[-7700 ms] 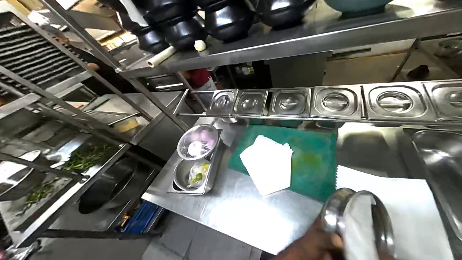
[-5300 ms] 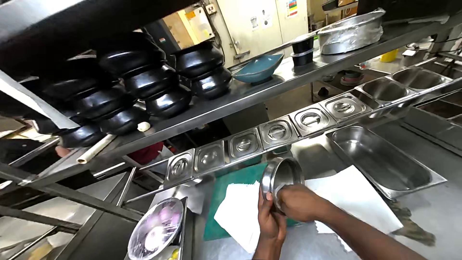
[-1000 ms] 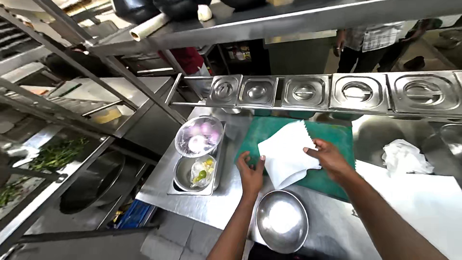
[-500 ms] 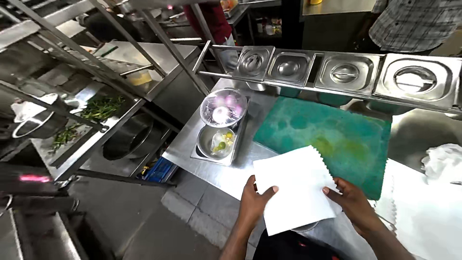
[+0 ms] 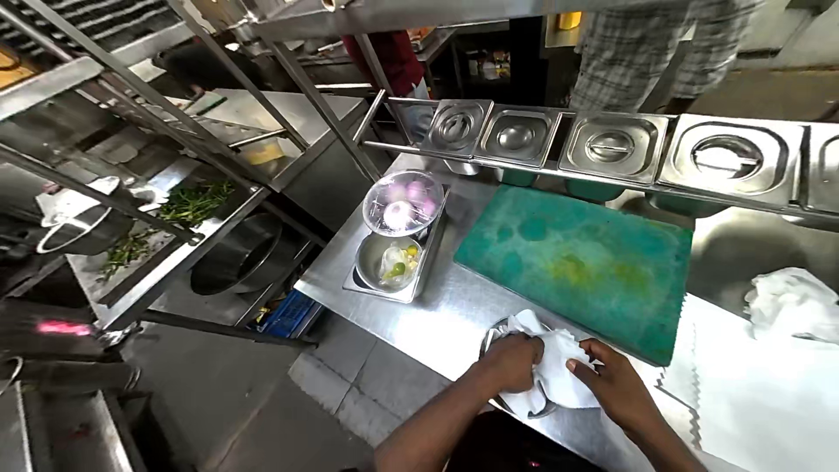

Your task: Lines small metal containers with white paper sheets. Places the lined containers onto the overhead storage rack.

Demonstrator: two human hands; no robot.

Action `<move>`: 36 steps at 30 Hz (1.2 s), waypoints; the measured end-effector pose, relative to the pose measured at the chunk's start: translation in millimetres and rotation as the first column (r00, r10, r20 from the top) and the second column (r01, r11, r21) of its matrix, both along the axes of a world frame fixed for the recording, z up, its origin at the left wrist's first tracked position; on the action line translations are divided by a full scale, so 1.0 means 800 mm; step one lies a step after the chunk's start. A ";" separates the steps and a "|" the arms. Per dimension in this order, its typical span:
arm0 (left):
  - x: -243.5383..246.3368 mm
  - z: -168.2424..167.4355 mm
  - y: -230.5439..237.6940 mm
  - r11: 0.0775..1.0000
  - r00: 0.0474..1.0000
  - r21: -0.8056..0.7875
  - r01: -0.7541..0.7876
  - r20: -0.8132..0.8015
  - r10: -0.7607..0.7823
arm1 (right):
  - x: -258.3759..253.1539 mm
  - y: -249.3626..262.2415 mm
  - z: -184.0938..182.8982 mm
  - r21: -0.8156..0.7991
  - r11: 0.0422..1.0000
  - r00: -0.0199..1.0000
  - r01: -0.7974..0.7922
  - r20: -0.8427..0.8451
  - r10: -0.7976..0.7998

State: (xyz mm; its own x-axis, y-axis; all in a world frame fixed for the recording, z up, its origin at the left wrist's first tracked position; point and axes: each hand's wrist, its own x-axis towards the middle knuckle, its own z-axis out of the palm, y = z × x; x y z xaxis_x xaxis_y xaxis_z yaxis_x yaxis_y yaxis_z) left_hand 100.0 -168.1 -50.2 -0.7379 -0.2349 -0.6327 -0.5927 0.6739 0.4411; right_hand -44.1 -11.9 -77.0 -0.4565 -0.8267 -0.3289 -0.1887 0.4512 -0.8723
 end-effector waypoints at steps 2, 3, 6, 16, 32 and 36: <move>-0.003 -0.010 -0.002 0.999 1.000 -0.036 -0.006 0.008 0.006 | 0.003 -0.003 0.000 -0.007 1.000 1.000 0.020 -0.006 -0.020; -0.002 -0.008 0.004 0.997 0.999 -0.072 -0.003 0.039 0.006 | 0.003 -0.003 0.000 -0.008 1.000 1.000 0.018 0.003 -0.018; 0.001 0.014 0.018 0.990 0.988 -0.141 0.009 0.152 0.013 | -0.001 -0.002 0.009 0.019 0.999 1.000 -0.029 0.008 0.029; 0.000 0.039 0.010 0.960 0.891 -0.211 0.186 0.448 -0.074 | 0.013 -0.027 0.052 0.299 0.905 0.911 -0.302 -0.187 0.366; 0.082 0.038 -0.009 0.636 0.651 -0.195 0.746 0.014 -0.759 | 0.015 -0.048 0.065 0.262 0.950 0.737 -0.171 -0.606 0.300; 0.079 0.033 0.001 0.707 0.713 -0.239 0.666 -0.074 -0.697 | 0.040 -0.024 0.057 -0.254 0.893 0.475 -0.371 -0.878 -0.052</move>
State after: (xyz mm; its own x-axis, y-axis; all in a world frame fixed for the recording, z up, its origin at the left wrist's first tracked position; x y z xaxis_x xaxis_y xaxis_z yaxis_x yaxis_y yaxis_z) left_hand 162.9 -167.3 -23.8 -0.8214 0.2713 -0.5016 0.1224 0.9430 0.3096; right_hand -11.8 -31.0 -31.3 -0.1726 -0.8614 0.4777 -0.9529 0.0233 -0.3023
